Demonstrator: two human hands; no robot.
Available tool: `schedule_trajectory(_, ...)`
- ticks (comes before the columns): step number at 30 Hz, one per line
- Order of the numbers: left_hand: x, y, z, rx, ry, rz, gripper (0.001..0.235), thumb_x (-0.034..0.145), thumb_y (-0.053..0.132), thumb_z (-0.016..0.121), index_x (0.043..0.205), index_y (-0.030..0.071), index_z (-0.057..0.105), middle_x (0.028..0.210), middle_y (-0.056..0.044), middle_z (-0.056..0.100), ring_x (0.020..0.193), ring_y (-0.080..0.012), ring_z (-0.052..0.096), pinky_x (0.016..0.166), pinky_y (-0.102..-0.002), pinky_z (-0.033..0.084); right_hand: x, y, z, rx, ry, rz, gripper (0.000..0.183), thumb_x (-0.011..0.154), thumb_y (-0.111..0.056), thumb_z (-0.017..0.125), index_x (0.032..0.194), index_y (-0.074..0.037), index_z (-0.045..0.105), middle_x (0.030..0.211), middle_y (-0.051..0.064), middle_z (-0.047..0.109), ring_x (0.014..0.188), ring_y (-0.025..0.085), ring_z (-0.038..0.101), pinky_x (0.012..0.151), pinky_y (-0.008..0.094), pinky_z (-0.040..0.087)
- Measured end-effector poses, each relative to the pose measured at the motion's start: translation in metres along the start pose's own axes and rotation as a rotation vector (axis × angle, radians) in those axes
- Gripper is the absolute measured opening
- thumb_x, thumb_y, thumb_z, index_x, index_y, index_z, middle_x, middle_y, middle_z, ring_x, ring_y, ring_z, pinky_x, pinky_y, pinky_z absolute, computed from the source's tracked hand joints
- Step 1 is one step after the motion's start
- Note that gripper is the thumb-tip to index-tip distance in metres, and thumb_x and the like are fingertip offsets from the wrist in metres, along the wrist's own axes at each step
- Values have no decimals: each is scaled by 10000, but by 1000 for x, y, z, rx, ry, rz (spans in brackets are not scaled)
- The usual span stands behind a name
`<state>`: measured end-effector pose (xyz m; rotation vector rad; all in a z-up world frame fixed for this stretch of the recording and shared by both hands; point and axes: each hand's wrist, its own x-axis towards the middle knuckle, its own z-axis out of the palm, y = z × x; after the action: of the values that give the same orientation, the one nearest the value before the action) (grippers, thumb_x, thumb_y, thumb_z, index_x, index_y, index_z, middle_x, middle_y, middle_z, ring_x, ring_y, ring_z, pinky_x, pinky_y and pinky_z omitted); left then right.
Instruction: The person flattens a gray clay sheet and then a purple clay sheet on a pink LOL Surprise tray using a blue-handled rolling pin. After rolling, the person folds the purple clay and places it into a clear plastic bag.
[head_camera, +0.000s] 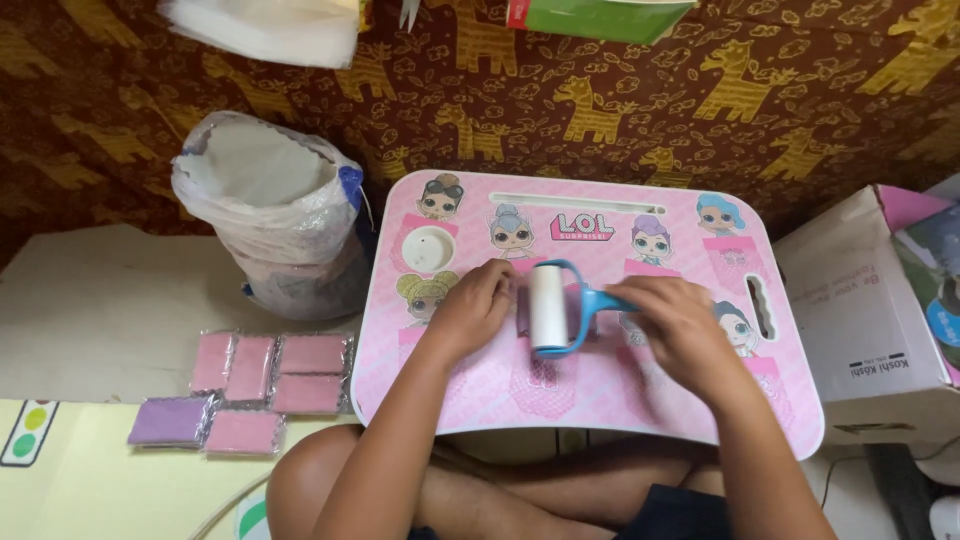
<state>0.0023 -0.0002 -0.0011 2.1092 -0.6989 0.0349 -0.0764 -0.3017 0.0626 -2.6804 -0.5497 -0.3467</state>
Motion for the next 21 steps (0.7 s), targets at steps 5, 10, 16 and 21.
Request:
schedule_trajectory(5,-1,6,-3,38,-13,-23,314,888,175,572,1196,119,549,912,-120,644,945,-375,667,874,-493,537,8,-9,9,39,-72,77,440,936,-109,636,1341,-278,662,1276,0,703,1231,267,617,992,458,408)
schedule_trajectory(10,-2,11,-6,142,-41,94,334,815,252,692,1129,150,639,912,-87,647,944,-337,658,881,-473,538,-13,12,-8,47,-85,138,397,956,-103,618,1309,-266,696,1259,19,721,1233,254,632,986,440,403)
schedule_trajectory(16,0,1,7,135,-31,57,287,816,253,681,1084,152,658,1054,-11,654,958,-257,589,835,-398,471,-43,41,-20,-32,-20,103,538,895,-12,565,1369,-254,647,1338,-13,678,1269,230,585,1055,421,361)
schedule_trajectory(21,-2,3,6,109,-20,61,230,841,201,616,1062,146,648,995,-15,644,920,-254,584,812,-394,461,-32,25,-16,-6,18,36,445,944,-85,590,1368,-210,644,1332,26,683,1242,263,602,1058,426,402)
